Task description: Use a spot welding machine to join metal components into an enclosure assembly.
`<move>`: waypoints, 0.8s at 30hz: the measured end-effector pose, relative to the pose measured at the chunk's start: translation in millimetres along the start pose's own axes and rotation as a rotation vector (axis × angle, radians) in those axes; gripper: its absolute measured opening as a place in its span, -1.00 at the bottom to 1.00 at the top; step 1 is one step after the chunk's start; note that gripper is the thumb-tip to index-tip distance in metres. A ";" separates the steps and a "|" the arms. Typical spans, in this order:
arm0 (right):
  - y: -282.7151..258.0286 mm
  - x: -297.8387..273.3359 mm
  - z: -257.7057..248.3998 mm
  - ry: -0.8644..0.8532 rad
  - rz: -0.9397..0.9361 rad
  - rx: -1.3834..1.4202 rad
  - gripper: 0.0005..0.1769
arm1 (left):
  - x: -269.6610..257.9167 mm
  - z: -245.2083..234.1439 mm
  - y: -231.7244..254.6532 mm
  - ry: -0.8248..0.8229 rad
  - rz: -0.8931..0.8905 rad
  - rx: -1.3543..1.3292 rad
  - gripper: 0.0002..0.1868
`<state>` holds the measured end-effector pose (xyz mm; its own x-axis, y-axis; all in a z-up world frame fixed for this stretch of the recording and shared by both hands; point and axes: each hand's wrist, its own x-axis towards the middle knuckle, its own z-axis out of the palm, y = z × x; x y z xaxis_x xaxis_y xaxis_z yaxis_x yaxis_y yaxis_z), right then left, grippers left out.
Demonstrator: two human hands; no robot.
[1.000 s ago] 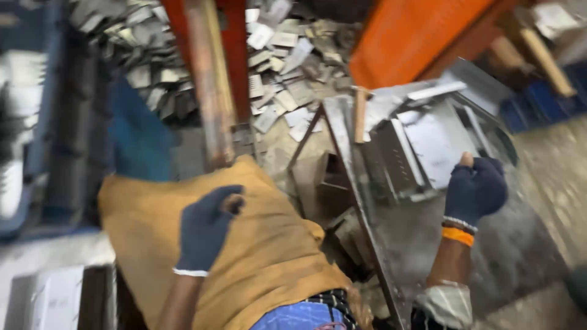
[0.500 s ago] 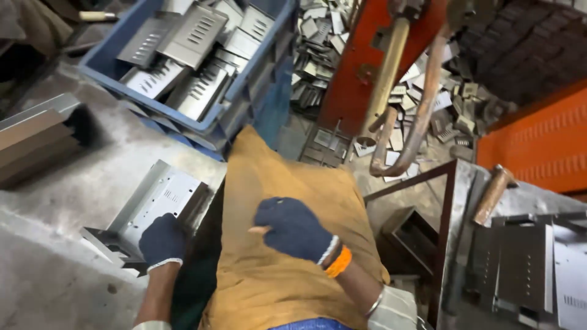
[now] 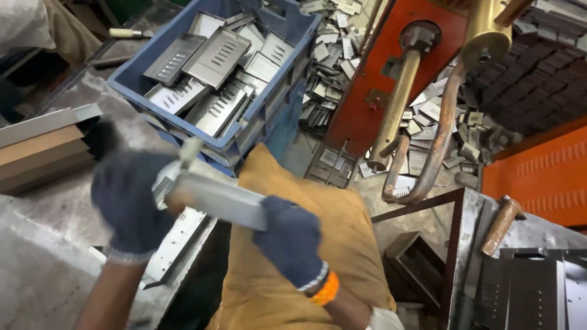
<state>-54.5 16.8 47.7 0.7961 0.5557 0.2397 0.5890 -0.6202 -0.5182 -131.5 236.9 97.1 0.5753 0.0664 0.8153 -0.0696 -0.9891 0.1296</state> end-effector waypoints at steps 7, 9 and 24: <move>50.7 -25.5 -28.4 0.121 0.228 -0.141 -0.57 | 67.1 208.7 -89.6 -0.135 -0.021 0.168 -0.75; 59.4 -31.9 -28.9 0.248 0.236 -0.174 -0.54 | 88.3 261.7 -112.0 -0.175 0.012 0.333 -0.56; 10.3 -12.2 -82.3 0.228 0.558 0.344 -0.51 | 33.7 200.9 -112.4 -0.114 -0.635 -0.826 -0.55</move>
<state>-46.6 -41.9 107.0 0.9987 0.0508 0.0088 0.0353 -0.5480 -0.8357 59.4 323.9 -3.4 0.7715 0.4865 0.4099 -0.2382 -0.3764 0.8953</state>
